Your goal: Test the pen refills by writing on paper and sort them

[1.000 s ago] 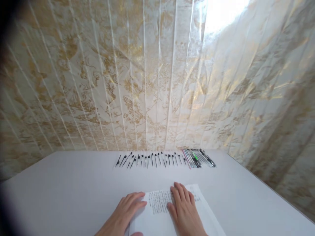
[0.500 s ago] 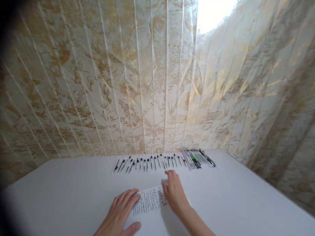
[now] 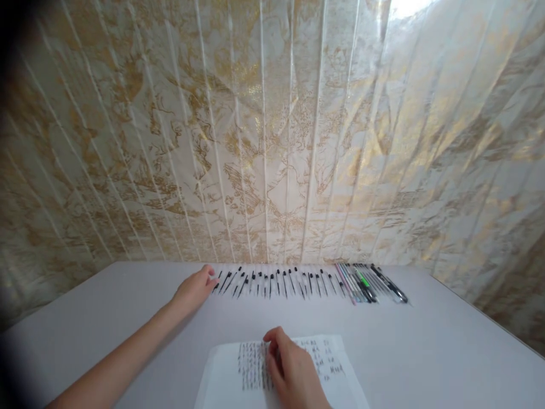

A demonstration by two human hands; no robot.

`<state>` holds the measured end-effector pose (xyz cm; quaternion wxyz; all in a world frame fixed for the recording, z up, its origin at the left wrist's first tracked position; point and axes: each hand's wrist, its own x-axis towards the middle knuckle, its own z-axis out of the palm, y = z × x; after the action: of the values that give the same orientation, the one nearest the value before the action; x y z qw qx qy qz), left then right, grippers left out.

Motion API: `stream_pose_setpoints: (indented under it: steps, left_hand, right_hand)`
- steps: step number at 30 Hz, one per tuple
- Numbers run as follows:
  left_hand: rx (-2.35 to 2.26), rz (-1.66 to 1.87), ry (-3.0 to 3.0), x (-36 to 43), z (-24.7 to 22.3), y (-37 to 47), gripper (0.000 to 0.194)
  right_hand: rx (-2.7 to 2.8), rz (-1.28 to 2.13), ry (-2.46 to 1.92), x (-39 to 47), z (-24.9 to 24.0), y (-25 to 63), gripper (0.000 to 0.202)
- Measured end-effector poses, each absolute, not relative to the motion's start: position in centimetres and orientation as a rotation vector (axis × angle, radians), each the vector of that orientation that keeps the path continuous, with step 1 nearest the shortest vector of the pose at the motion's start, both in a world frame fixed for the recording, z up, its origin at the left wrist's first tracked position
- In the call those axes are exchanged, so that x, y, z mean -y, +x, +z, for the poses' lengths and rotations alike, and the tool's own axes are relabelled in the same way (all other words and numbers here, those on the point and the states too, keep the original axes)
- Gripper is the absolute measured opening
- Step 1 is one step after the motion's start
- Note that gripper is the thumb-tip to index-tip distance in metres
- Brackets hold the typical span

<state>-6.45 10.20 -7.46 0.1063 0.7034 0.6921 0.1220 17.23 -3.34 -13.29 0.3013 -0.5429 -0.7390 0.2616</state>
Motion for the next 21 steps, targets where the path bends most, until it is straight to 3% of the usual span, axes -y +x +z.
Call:
stream_pose_setpoints:
  steps: [10,21]
  left_hand:
    - [-2.094,0.058,1.923,-15.6,-8.8,-6.8,0.03]
    - [-2.086,0.207,1.883,-13.2,-9.6,-9.8,0.022]
  right_hand:
    - [2.023,0.644,-1.386,3.1,-14.4,17.5,0.017]
    - [1.979,0.713,-1.397,3.3,-13.8,17.5,0.018]
